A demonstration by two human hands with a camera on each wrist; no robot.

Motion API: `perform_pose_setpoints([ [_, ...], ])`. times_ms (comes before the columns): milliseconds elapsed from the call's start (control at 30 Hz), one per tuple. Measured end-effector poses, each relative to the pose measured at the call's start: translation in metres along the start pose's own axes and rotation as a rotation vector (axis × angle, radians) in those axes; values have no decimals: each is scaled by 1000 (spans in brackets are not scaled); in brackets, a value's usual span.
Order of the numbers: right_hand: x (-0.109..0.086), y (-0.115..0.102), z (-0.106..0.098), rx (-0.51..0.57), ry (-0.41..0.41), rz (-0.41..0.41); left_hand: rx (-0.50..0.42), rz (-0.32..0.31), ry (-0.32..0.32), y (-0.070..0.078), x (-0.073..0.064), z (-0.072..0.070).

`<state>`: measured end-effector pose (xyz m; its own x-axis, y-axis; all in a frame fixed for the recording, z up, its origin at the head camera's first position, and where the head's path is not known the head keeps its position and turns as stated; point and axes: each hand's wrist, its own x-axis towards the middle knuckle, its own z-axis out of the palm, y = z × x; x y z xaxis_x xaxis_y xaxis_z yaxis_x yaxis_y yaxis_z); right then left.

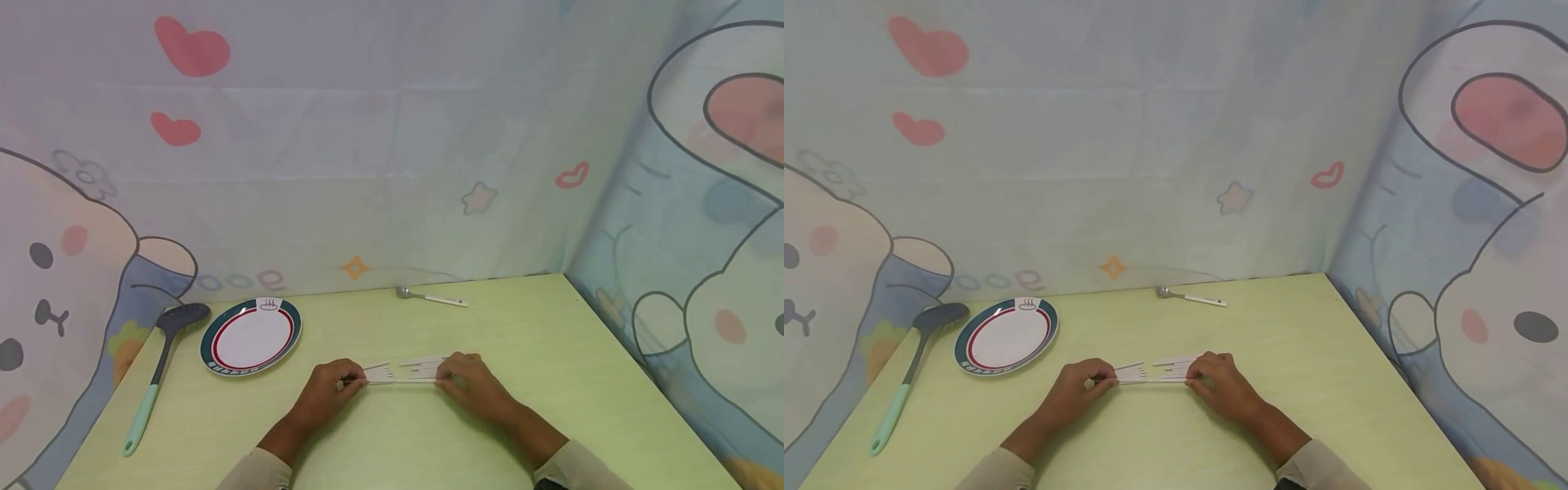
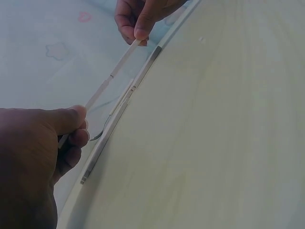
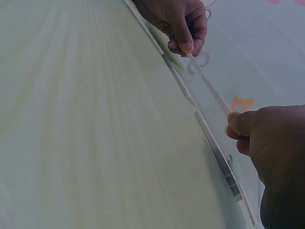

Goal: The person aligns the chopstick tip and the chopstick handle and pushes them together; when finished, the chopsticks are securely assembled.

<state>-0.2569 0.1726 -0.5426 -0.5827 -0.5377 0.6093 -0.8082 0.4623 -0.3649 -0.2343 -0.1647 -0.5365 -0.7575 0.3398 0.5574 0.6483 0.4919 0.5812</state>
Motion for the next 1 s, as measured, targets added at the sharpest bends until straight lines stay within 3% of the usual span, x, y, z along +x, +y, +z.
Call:
perform_pose_setpoints([
  [333,0,-2,1,31,28,30,-31,29,-5,2,1,2],
  [500,2,-10,0,79,-41,113,-43,5,-20,4,0,5],
  [600,4,-14,1,66,-91,99,-53,14,-49,8,2,6],
  [733,8,-19,1,57,-87,72,-58,23,-88,15,5,7],
  [900,13,-25,1,148,-101,205,-45,-58,-148,26,7,8],
  [1000,16,-29,1,202,-111,256,-1,-70,-169,30,9,9],
])
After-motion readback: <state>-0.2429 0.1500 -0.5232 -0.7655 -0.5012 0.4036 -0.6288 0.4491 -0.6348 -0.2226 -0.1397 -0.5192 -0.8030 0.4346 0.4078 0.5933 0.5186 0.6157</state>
